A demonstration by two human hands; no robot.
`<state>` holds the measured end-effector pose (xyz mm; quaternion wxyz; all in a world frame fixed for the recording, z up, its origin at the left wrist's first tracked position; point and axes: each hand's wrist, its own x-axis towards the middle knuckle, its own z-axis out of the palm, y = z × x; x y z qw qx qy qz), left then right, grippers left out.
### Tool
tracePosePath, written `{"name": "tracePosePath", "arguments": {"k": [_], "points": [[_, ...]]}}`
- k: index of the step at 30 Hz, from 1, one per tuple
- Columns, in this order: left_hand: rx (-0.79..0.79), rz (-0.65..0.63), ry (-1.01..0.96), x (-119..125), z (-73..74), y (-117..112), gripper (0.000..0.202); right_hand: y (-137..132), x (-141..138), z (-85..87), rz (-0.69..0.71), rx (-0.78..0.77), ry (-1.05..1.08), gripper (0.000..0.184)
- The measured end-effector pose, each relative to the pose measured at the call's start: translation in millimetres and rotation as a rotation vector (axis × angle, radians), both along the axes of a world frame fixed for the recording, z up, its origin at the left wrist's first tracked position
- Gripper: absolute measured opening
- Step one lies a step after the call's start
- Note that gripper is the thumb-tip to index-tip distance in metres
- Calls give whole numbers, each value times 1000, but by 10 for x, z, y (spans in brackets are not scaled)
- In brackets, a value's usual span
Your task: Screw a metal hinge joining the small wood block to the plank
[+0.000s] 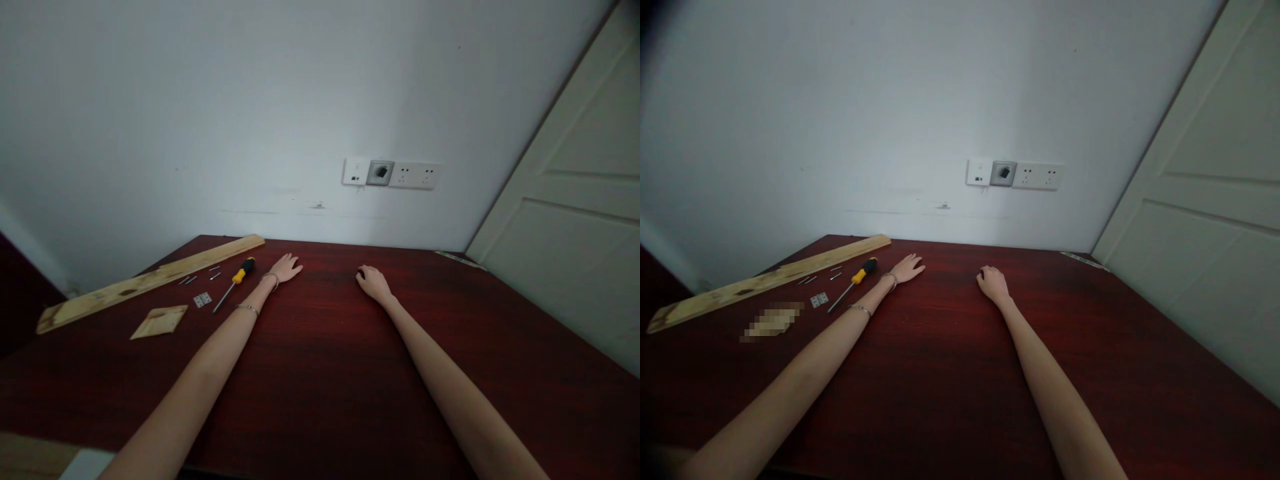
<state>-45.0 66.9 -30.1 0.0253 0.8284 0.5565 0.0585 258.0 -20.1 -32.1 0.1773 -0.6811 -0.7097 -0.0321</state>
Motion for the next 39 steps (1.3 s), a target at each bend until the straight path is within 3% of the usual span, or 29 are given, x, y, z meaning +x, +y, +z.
{"name": "tracePosePath", "arguments": {"k": [22,39], "points": [[2,12,-41,-6,20,-56,61,13,-10,21,-26,-17,-14,37],[-4,6,-51,-39,-67,17,62,31,-8,-7,-29,-12,-6,34]]}}
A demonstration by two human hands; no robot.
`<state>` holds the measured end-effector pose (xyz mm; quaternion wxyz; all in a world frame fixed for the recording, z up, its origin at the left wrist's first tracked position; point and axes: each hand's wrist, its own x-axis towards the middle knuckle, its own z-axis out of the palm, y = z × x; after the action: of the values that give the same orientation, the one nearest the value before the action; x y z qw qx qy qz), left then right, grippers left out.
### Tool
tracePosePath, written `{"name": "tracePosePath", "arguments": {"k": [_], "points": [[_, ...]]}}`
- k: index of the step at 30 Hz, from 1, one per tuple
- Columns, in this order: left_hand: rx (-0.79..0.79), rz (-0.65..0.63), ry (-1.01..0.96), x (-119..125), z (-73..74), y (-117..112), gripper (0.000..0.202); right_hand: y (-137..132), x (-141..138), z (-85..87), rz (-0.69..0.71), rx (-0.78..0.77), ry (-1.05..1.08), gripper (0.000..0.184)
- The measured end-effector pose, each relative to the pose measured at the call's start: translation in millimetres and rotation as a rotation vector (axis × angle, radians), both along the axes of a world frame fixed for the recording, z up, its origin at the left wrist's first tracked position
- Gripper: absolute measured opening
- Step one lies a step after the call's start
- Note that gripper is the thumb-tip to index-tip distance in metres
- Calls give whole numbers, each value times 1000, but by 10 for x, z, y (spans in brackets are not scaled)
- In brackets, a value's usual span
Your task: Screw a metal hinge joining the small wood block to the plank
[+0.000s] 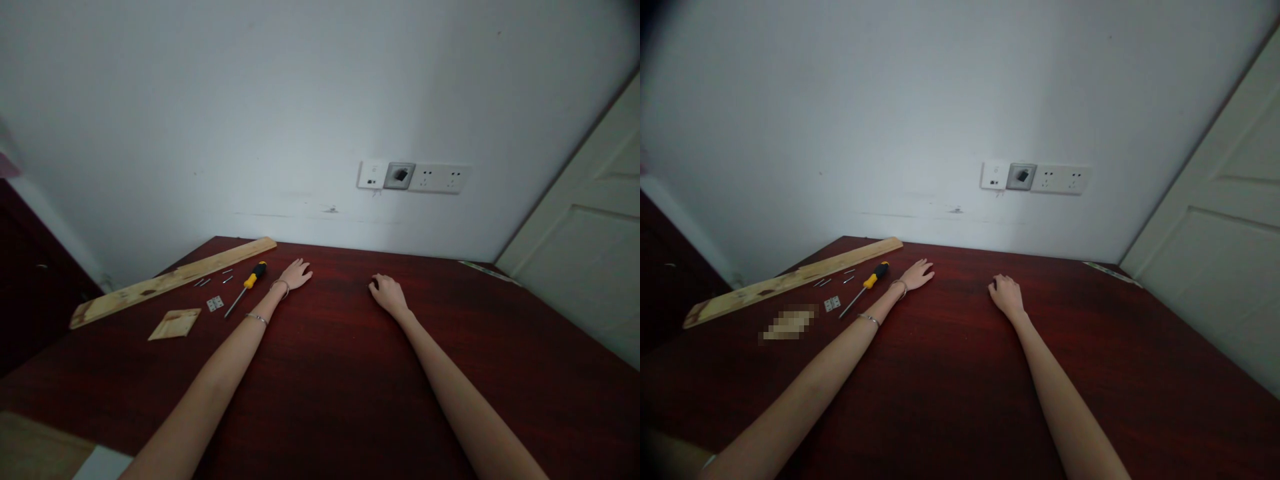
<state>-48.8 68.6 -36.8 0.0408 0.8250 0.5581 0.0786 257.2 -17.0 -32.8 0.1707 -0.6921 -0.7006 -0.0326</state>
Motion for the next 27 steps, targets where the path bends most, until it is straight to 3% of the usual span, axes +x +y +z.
{"name": "tracePosePath", "arguments": {"k": [11,16,19,22,24,27], "points": [[-13,9,-31,9,54,-82,60,-1,-3,-19,-24,-13,58,37],[-57,-7,-31,6,149,-63,60,69,-112,91,-63,-22,140,38],[-99,-64,-37,-36,326,-30,66,241,-246,260,38,7,185,41],[-98,-129,-59,-205,612,22,67,493,-458,477,195,32,207,43],[-72,-152,-63,-435,840,65,64,671,-665,611,321,21,203,44],[21,-166,24,-969,1155,106,58,922,-1082,755,510,-22,174,48]]}}
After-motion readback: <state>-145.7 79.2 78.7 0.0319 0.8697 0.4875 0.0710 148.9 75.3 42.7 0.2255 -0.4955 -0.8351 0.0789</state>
